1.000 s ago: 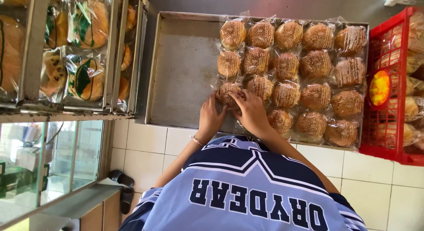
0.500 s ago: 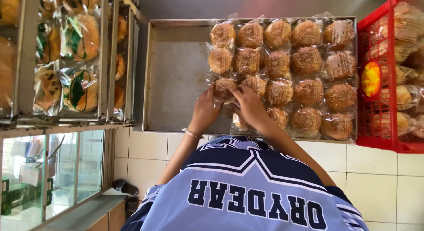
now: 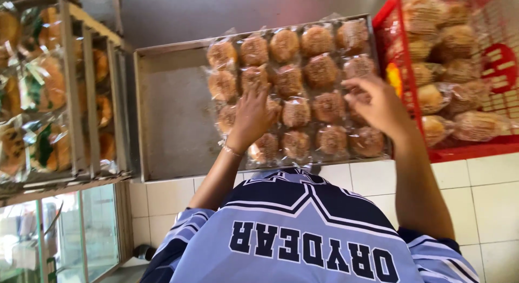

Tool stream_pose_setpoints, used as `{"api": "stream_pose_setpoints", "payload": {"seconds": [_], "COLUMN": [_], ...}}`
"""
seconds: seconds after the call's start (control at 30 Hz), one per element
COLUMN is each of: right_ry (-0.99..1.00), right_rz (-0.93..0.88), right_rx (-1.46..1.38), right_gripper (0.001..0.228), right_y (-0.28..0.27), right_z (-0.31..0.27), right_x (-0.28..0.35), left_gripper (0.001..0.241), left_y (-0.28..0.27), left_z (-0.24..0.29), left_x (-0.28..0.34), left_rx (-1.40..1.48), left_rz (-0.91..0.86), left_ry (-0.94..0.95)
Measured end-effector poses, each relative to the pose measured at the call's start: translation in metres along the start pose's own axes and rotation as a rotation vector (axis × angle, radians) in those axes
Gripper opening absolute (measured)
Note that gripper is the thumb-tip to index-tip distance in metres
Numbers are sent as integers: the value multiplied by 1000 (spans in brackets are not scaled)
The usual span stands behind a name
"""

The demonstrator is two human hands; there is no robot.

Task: Arranging individually wrapped bread buns from a plastic crate onto a baking tray.

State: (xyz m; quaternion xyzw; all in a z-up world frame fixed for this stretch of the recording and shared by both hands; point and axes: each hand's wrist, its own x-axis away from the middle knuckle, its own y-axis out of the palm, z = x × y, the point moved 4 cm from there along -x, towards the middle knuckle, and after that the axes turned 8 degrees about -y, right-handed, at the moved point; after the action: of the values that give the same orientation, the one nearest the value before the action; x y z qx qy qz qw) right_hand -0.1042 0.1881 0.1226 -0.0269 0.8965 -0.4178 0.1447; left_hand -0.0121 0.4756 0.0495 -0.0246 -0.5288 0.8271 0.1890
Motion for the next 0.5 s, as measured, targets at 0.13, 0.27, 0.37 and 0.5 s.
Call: {"api": "stream_pose_setpoints", "payload": {"seconds": [0.13, 0.27, 0.37, 0.5], "right_ry": [87, 184, 277, 307], "right_rz": [92, 153, 169, 111], "right_rx": [-57, -40, 81, 124], "right_gripper": [31, 26, 26, 29], "right_y": [-62, -96, -110, -115], "right_z": [35, 87, 134, 206], "right_x": [14, 25, 22, 8], "left_gripper": [74, 71, 70, 64], "left_y": [24, 52, 65, 90], "left_z": [73, 143, 197, 260], "left_x": [-17, -42, -66, -112], "left_rx": [-60, -12, 87, 187], "left_rz": [-96, -157, -32, 54], "left_ry": [271, 348, 464, 531]}}
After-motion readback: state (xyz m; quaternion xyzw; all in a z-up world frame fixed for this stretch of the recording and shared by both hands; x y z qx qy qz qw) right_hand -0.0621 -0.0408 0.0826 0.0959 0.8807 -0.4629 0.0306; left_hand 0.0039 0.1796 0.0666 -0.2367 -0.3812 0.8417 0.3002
